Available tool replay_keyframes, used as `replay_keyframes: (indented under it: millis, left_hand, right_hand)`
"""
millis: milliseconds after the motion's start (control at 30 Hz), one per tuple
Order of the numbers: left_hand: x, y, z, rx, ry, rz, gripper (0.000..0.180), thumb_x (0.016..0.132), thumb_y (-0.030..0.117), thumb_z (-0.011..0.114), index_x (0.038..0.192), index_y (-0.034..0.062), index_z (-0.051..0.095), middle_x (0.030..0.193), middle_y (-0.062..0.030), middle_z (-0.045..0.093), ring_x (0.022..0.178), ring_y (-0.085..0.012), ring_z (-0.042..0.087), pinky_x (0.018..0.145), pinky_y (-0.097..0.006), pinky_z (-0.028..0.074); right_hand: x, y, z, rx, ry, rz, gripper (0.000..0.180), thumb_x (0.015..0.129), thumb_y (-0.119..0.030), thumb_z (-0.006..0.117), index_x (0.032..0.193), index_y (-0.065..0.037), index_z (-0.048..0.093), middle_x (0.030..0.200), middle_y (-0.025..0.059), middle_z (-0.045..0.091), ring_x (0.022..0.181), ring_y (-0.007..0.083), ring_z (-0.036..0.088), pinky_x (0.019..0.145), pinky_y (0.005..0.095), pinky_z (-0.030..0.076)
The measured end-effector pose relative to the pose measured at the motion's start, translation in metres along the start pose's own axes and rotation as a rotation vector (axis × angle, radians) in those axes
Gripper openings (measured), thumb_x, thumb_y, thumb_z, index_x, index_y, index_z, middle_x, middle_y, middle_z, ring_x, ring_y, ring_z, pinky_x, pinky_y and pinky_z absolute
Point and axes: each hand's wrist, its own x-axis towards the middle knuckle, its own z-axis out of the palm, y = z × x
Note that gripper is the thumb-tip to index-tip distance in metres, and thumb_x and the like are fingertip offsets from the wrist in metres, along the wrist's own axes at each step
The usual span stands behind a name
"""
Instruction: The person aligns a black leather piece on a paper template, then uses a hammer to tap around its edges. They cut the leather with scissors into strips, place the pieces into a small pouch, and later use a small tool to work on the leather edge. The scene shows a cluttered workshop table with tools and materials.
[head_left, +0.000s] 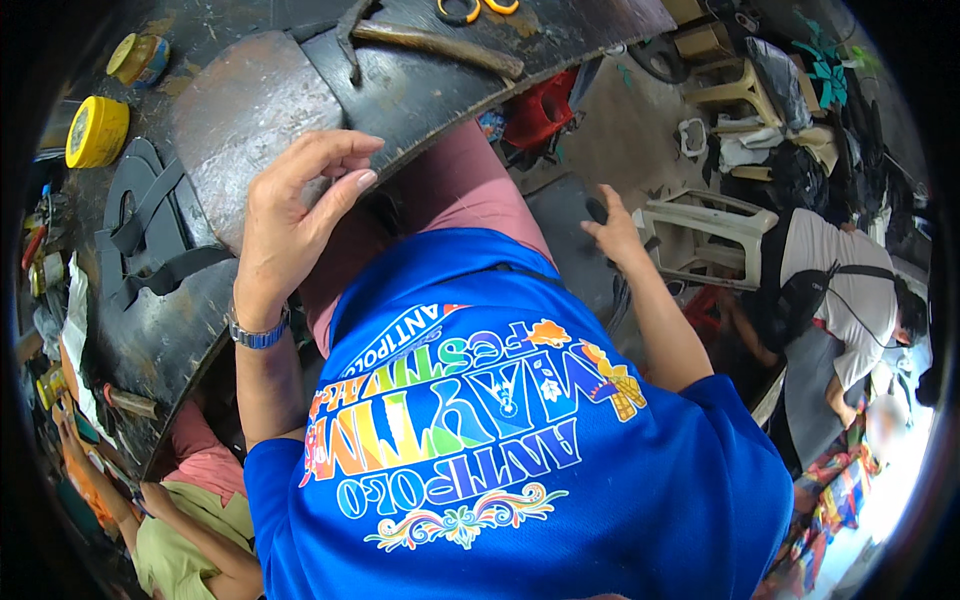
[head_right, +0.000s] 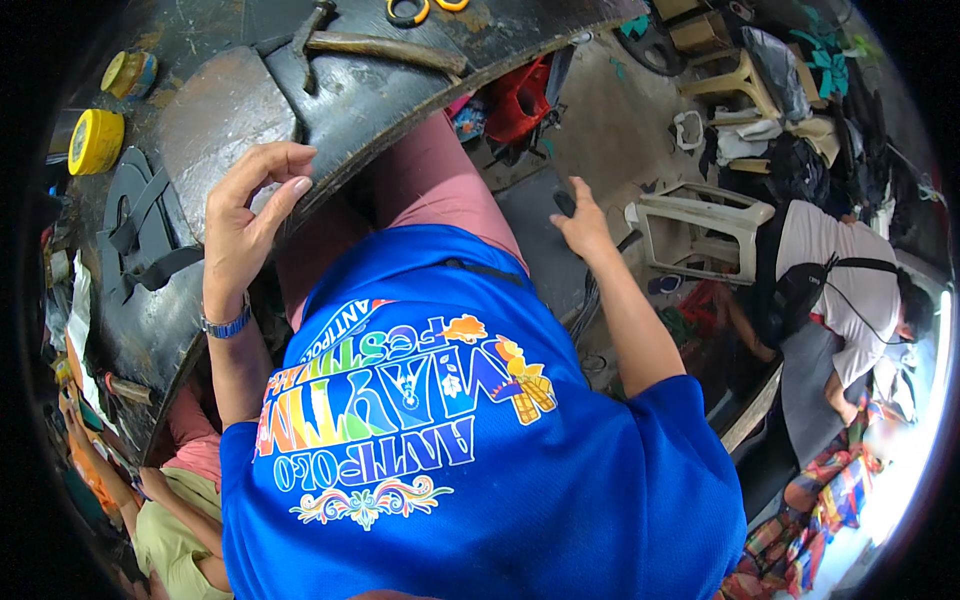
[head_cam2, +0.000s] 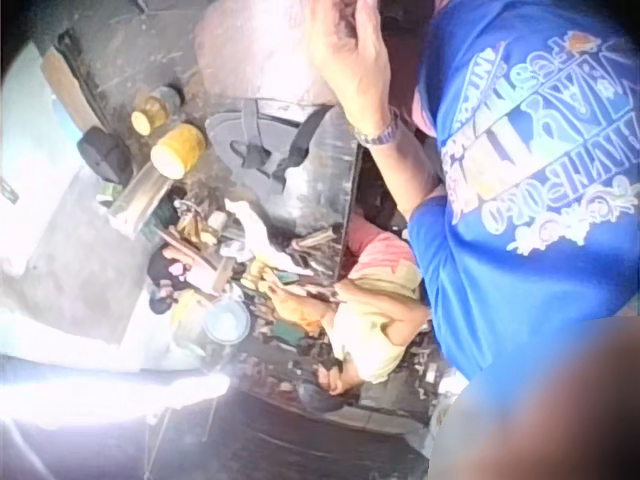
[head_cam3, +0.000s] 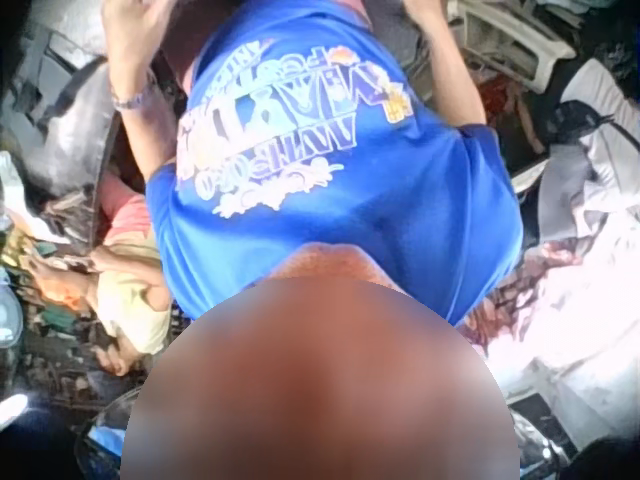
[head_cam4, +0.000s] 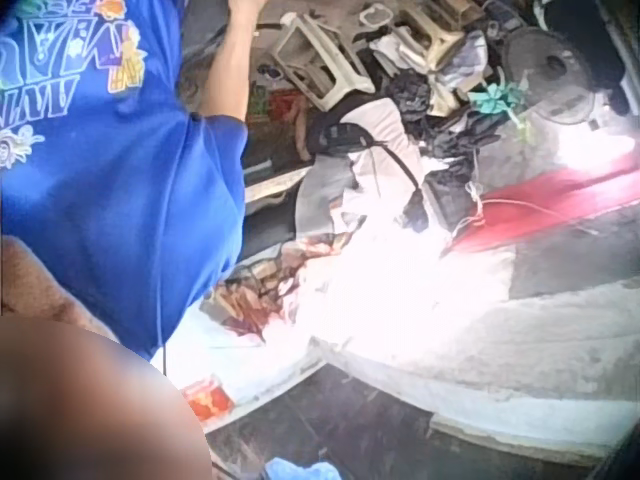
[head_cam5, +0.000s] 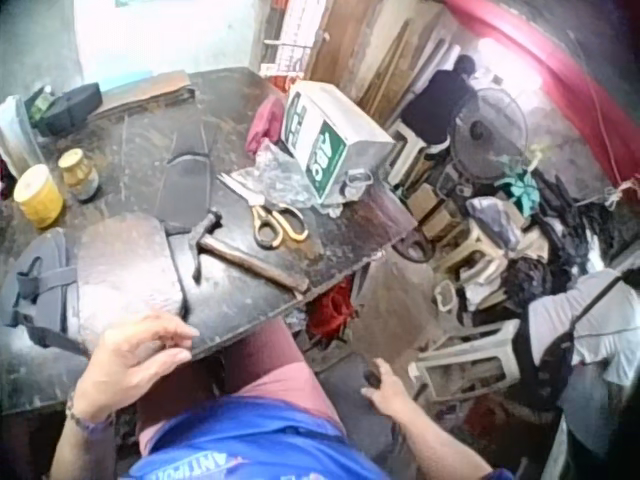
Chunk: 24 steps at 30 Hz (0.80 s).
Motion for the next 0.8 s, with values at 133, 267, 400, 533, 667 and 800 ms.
replay_keyframes:
  millis: [133,267,400,533,667,800]
  left_hand:
    - [-0.004,0.003,0.007,-0.001,-0.039,0.016,0.024,0.086,0.001,0.072,0.110,0.0025,0.072,0.103,-0.0092,0.070,0.091,-0.0183,0.068,0.082,-0.029,0.054]
    - [-0.015,0.005,0.002,0.088,-0.025,-0.011,0.024,0.087,0.001,0.072,0.110,0.0025,0.072,0.102,-0.0088,0.070,0.089,-0.0183,0.069,0.078,-0.028,0.053]
    - [-0.030,0.004,-0.003,0.012,0.115,-0.143,0.018,0.090,0.002,0.071,0.107,0.0008,0.073,0.090,-0.0079,0.069,0.073,-0.0134,0.067,0.067,-0.025,0.052]
    - [-0.040,0.002,-0.004,-0.171,0.251,-0.363,0.012,0.089,0.002,0.073,0.100,0.0009,0.074,0.077,-0.0050,0.067,0.063,-0.0090,0.063,0.057,-0.024,0.049]
    - [-0.032,-0.007,0.002,0.000,0.354,-0.173,0.009,0.086,0.004,0.075,0.095,0.0022,0.075,0.080,-0.0091,0.070,0.070,-0.0171,0.066,0.064,-0.029,0.051]
    - [-0.029,-0.014,0.012,0.029,0.346,-0.106,0.006,0.087,0.006,0.075,0.093,0.0030,0.074,0.082,-0.0108,0.069,0.073,-0.0215,0.067,0.065,-0.030,0.051]
  right_hand:
    - [0.008,0.009,0.045,0.078,-0.012,-0.020,0.099,0.078,-0.020,0.082,0.158,-0.012,0.023,0.144,0.0296,0.050,0.133,0.0423,0.051,0.111,0.0428,0.041]
    - [0.005,-0.008,0.051,-0.039,-0.020,-0.137,0.106,0.078,-0.021,0.082,0.160,-0.016,0.016,0.139,0.0283,0.053,0.130,0.0391,0.053,0.108,0.0454,0.043]
    - [-0.003,-0.053,0.028,-0.025,0.060,-0.322,0.079,0.082,-0.015,0.078,0.151,-0.012,0.039,0.120,0.0199,0.062,0.110,0.0296,0.064,0.097,0.0418,0.050]
    - [-0.004,-0.152,-0.003,0.418,-0.100,-0.479,0.042,0.090,-0.002,0.069,0.131,-0.002,0.059,0.096,0.0070,0.066,0.087,0.0142,0.064,0.082,0.0300,0.054]
    - [0.009,-0.269,-0.024,0.450,-0.172,-0.920,0.035,0.093,-0.005,0.068,0.126,0.000,0.062,0.092,0.0025,0.064,0.083,0.0085,0.061,0.076,0.0261,0.052]
    - [0.084,-0.397,-0.022,0.250,0.148,-1.315,0.038,0.089,-0.012,0.072,0.125,-0.005,0.063,0.092,0.0063,0.065,0.082,0.0129,0.060,0.077,0.0299,0.050]
